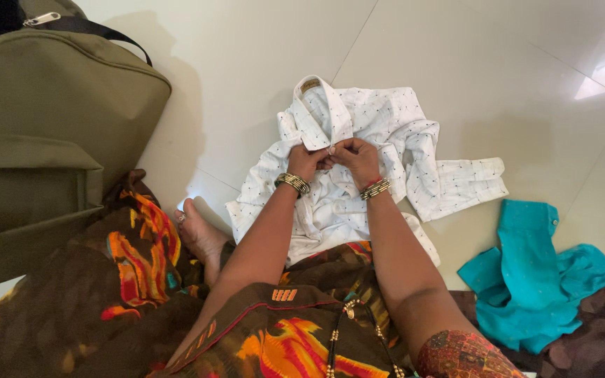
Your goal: The person sits on the floor and buttons a white patterned shirt that is laid out in front of them. They start from the collar and proceed to button the shirt down the front placket.
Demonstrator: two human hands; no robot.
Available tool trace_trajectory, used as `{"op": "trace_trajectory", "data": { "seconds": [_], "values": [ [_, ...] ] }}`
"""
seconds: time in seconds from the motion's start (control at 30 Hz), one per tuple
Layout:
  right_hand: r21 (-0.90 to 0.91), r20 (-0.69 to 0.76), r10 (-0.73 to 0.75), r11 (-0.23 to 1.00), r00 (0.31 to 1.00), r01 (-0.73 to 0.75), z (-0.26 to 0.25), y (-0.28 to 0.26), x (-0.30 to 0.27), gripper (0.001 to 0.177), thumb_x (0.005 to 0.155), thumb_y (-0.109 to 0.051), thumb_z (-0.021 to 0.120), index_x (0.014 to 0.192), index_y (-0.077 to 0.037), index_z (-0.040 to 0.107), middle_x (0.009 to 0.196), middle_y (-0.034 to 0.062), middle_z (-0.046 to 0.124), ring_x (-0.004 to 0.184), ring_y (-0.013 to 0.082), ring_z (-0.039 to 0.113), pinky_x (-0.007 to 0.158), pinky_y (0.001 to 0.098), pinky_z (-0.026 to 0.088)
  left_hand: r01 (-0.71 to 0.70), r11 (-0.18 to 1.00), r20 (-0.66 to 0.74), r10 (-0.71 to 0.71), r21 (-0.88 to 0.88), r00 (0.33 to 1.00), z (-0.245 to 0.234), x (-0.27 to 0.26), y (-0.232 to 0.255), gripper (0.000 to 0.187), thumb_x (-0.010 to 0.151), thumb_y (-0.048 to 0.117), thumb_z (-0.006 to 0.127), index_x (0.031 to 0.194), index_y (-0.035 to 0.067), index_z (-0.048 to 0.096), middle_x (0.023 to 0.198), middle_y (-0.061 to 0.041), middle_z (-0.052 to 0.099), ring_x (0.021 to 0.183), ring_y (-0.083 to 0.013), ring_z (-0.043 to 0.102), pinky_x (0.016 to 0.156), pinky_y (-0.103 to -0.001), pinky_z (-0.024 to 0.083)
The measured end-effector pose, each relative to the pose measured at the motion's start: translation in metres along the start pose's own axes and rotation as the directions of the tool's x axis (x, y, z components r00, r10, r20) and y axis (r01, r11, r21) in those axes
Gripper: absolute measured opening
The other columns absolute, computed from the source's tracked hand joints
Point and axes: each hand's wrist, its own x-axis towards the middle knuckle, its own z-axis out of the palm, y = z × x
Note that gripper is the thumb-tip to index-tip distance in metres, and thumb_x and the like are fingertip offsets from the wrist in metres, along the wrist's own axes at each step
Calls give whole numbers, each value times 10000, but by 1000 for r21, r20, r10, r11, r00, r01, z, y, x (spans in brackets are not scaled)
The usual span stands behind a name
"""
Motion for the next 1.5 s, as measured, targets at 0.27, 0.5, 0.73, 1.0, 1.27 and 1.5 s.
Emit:
{"op": "trace_trajectory", "data": {
  "seconds": [0.27, 0.5, 0.73, 1.0, 1.27, 1.5],
  "values": [
    [-232, -28, -105, 968, 994, 96, 3, 7, 2, 111, 876, -46, 782, 917, 13, 698, 839, 74, 739, 735, 96, 686, 677, 243, 577, -31, 991, -31, 36, 131, 999, 6, -5, -6, 259, 941, 183, 662, 986, -56, 752, 850, -120, 776, 688, -168, 741, 643, -294, 626],
    [-666, -80, -300, 726, 950, 174, 17, -3, -7, 136, 831, -110, 813, 881, -24, 720, 798, 65, 720, 676, 98, 669, 630, 257, 556, -37, 940, -74, 66, 340, 995, 21, -28, 29, 349, 911, 314, 745, 927, -34, 770, 775, -110, 772, 655, -155, 741, 615, -283, 610],
    [-693, -6, -373, 670, 928, 265, 26, -17, -14, 145, 818, -122, 822, 873, -27, 727, 849, 70, 692, 684, 136, 676, 644, 281, 569, 7, 971, -152, 31, 240, 988, 19, -21, 22, 379, 930, 325, 726, 867, -47, 763, 730, -118, 755, 594, -171, 725, 569, -297, 605],
    [-680, 18, -387, 671, 922, 295, 32, -19, -17, 134, 843, -107, 789, 893, -17, 703, 896, 95, 700, 729, 174, 720, 678, 297, 584, -8, 995, -160, 25, 103, 987, 11, -11, 3, 397, 954, 322, 705, 852, -58, 761, 731, -113, 751, 580, -169, 718, 566, -299, 615],
    [-736, 23, -418, 607, 908, 299, 34, -21, -17, 126, 839, -107, 777, 904, -21, 713, 900, 108, 688, 736, 202, 718, 689, 319, 583, -17, 991, -171, 40, 132, 984, 14, -16, 8, 380, 964, 298, 687, 844, -56, 759, 721, -109, 745, 569, -170, 710, 552, -304, 607],
    [-787, 32, -389, 558, 921, 264, 35, -21, -16, 118, 832, -111, 778, 867, -29, 702, 857, 102, 683, 706, 213, 697, 673, 333, 573, -55, 987, -128, 74, 150, 989, 12, -18, 12, 353, 953, 287, 671, 850, -43, 746, 721, -90, 745, 585, -164, 720, 554, -298, 605]
  ]
}}
